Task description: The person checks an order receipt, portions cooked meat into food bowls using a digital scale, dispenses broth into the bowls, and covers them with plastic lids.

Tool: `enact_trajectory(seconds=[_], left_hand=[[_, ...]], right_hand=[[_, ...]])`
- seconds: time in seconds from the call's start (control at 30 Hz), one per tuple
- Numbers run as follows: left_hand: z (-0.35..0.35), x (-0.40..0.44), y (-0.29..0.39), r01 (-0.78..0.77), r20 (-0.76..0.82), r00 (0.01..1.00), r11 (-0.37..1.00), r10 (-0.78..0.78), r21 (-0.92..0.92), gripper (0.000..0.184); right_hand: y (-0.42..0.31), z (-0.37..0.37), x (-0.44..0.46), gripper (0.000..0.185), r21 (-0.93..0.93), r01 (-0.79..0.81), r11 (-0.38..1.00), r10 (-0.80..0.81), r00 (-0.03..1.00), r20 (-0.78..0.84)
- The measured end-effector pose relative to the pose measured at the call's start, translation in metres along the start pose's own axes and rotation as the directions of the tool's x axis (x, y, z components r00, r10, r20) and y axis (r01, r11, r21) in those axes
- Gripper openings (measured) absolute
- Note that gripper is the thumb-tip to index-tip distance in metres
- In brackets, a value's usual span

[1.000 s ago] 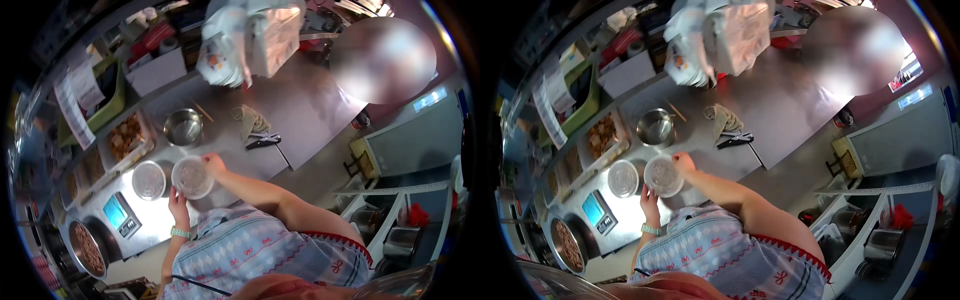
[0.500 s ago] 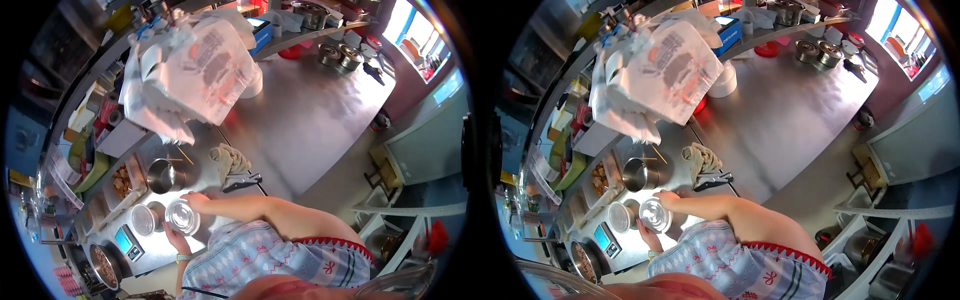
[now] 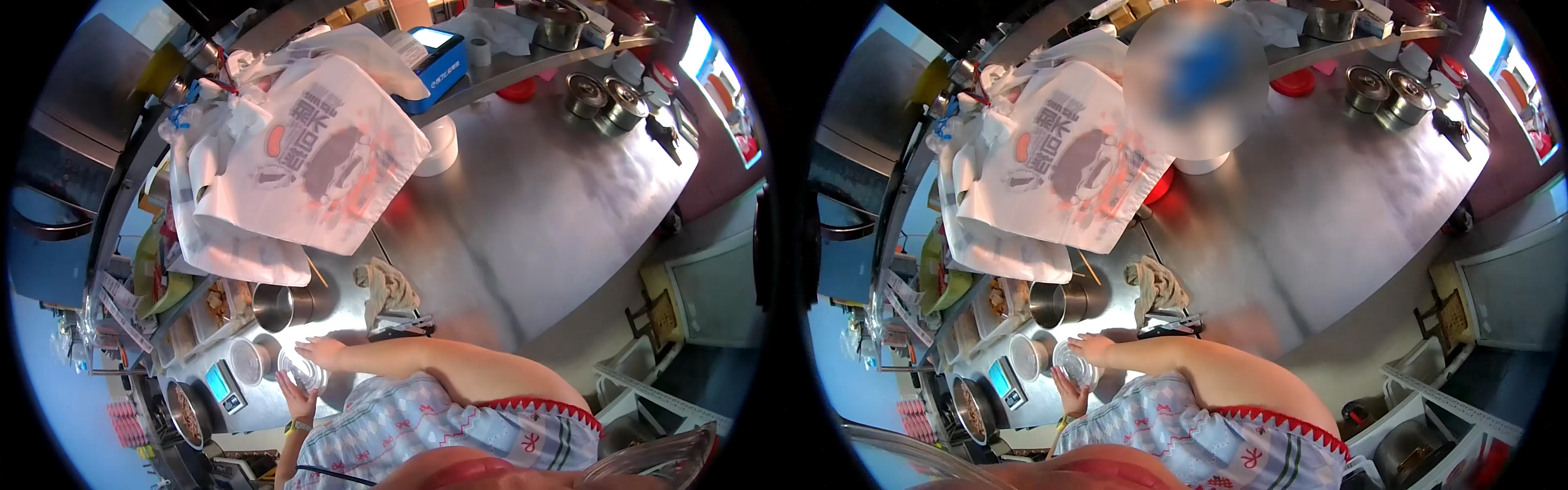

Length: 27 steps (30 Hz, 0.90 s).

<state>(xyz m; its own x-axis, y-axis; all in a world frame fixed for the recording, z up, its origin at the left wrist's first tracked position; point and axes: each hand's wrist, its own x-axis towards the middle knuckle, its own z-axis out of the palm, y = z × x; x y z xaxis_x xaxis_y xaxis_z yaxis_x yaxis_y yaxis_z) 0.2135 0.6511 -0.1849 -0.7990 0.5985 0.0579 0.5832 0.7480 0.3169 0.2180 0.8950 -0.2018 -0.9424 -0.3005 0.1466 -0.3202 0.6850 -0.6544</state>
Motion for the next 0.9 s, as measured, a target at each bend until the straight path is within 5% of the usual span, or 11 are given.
enact_trajectory(seconds=[0.23,0.27,0.37,0.4,0.43,0.5,0.63,0.7,0.9], left_hand=[[0.003,-0.002,-0.003,-0.044,-0.035,0.998,0.998,0.043,-0.047,0.114],[0.005,-0.003,-0.007,-0.076,-0.057,0.996,0.997,0.075,-0.023,0.116],[0.008,-0.001,-0.012,-0.062,-0.087,0.994,0.998,0.061,-0.009,0.120],[0.021,-0.010,-0.029,-0.013,-0.014,1.000,0.965,0.018,0.261,0.121],[-0.001,-0.002,-0.006,0.058,-0.003,0.998,0.989,-0.058,0.136,0.119],[-0.015,0.002,0.000,-0.045,-0.055,0.998,0.999,0.043,-0.023,0.113],[-0.016,-0.007,-0.007,-0.083,-0.105,0.991,0.997,0.082,-0.006,0.116],[-0.025,-0.006,-0.004,-0.113,-0.040,0.992,0.990,0.116,0.082,0.116],[-0.037,0.000,-0.027,-0.098,-0.119,0.990,0.973,0.074,-0.207,0.114]], right_hand=[[-0.009,-0.011,-0.002,0.049,0.056,-0.066,0.996,0.066,0.998,0.011],[-0.003,0.012,0.002,0.047,-0.030,-0.012,0.999,0.009,0.994,-0.105],[0.000,0.007,0.016,0.036,0.230,-0.319,0.920,0.265,0.935,0.236],[-0.002,0.008,0.013,0.036,0.291,-0.306,0.907,0.282,0.952,0.120],[-0.010,-0.002,0.010,0.035,0.117,-0.177,0.977,0.179,0.984,-0.009],[-0.006,0.014,0.024,0.039,-0.281,0.050,0.958,-0.073,0.995,-0.070],[-0.039,0.030,0.043,0.047,-0.268,0.162,0.950,-0.176,0.984,-0.030],[-0.048,0.034,0.058,0.054,-0.313,0.076,0.947,-0.060,0.996,0.061],[-0.089,0.031,0.092,0.049,-0.445,-0.027,0.895,0.119,0.976,0.182]])
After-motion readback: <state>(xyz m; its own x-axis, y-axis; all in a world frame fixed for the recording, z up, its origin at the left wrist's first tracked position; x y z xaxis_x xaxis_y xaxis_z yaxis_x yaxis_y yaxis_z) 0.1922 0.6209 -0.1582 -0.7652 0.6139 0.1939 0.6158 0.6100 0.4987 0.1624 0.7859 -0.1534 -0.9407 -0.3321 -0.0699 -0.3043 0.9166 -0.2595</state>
